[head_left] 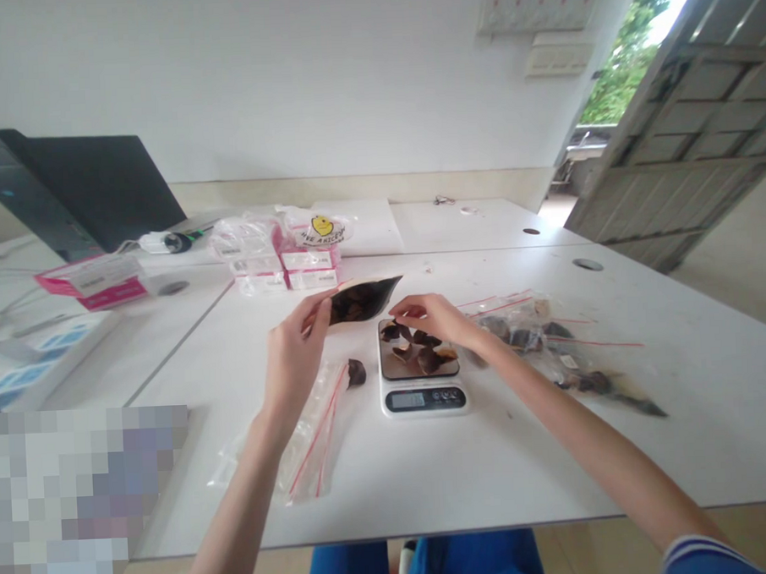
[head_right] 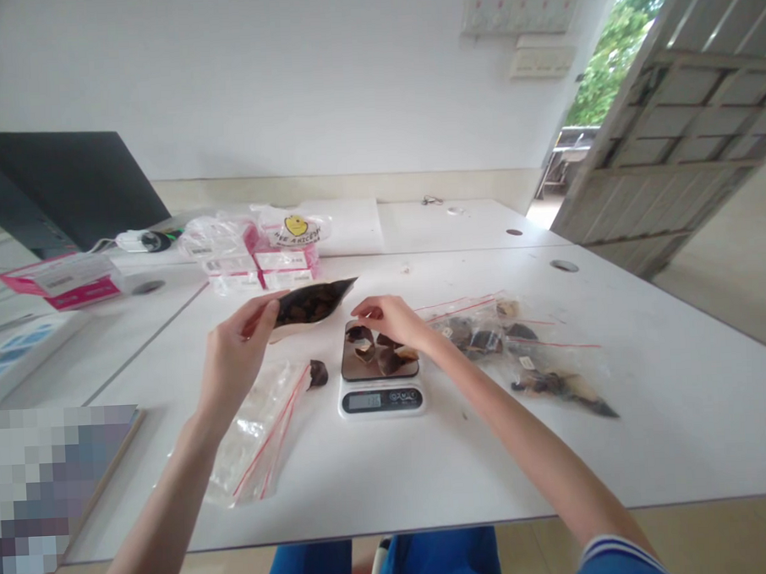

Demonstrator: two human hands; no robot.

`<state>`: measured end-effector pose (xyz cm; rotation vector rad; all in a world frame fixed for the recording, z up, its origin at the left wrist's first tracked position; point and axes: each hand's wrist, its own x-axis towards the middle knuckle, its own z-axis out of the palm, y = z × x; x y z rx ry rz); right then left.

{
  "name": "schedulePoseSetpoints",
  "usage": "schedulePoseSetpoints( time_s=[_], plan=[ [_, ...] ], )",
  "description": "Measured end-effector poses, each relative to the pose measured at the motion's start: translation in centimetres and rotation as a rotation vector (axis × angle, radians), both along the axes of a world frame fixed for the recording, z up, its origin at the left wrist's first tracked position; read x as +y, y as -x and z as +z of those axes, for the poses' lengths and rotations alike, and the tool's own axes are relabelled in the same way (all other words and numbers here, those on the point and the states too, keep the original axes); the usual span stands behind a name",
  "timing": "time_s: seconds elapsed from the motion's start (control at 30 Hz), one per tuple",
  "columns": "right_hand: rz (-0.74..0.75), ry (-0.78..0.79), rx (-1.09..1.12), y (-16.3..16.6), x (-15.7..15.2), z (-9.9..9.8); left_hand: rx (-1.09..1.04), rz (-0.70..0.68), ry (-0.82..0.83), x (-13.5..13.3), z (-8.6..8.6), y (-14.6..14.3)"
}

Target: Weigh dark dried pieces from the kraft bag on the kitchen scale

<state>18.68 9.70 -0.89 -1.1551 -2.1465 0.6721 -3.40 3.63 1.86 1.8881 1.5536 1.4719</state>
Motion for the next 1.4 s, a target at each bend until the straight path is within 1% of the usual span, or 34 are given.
schedulePoseSetpoints(
  time_s=[0.07,0.1,0.17,0.23,0.3,0.4,0.47,0.53,0.6,0.87,0.93,1.0,1.1,1.17,1.27,1.33,1.4],
  plan=[
    [-0.03,-0.116,-0.078,0.1,0.1,-0.3,-0.004,-0.002,0.001,0.1,0.0,0.0],
    [-0.022,-0.188,-0.109,0.3,-0.1,-0.4,-0.005,-0.001,0.003,0.1,0.0,0.0],
    [0.066,-0.275,-0.165,1.2,-0.9,-0.4,-0.01,-0.001,0.004,0.2,0.0,0.0],
    [0.193,-0.267,-0.251,2.6,-1.8,-0.5,-0.016,-0.007,0.002,0.2,0.0,0.0],
    [0.282,-0.24,-0.394,4.3,-2.4,-0.6,-0.016,-0.014,0.002,0.2,0.1,0.0],
    [0.346,-0.242,-0.62,6.6,-2.8,-1.0,-0.004,-0.008,0.001,0.2,0.1,0.1],
    [0.341,-0.271,-0.7,7.4,-2.8,-1.2,0.005,0.0,-0.003,0.2,0.2,0.2],
    [0.327,-0.3,-0.709,7.8,-3.0,-1.2,0.01,-0.001,-0.003,0.1,0.2,0.2],
    [0.343,-0.289,-0.681,7.8,-3.1,-1.1,0.008,-0.006,0.005,0.1,0.1,0.2],
    [0.436,-0.148,-0.626,8.4,-3.0,-1.4,-0.001,-0.009,0.001,0.3,-0.1,0.3],
    [0.437,-0.135,-0.597,8.1,-3.0,-1.0,0.001,-0.014,-0.003,0.3,-0.2,0.3],
    [0.407,-0.133,-0.51,7.0,-3.2,-0.1,-0.003,-0.018,-0.003,0.3,-0.2,0.5],
    [0.31,-0.137,-0.302,4.3,-4.2,0.8,-0.02,-0.008,0.006,0.2,0.0,0.6],
    [0.219,-0.185,-0.249,2.4,-5.1,0.6,-0.016,0.015,0.011,0.2,0.1,0.6],
    [0.126,-0.334,-0.364,0.4,-6.0,-0.7,0.004,0.032,0.009,0.3,0.3,0.4],
    [0.122,-0.41,-0.461,-0.2,-6.2,-1.6,0.006,0.024,0.011,0.3,0.3,0.3],
    [0.111,-0.451,-0.513,-0.5,-6.3,-2.1,0.001,0.012,0.017,0.2,0.3,0.3]
  ],
)
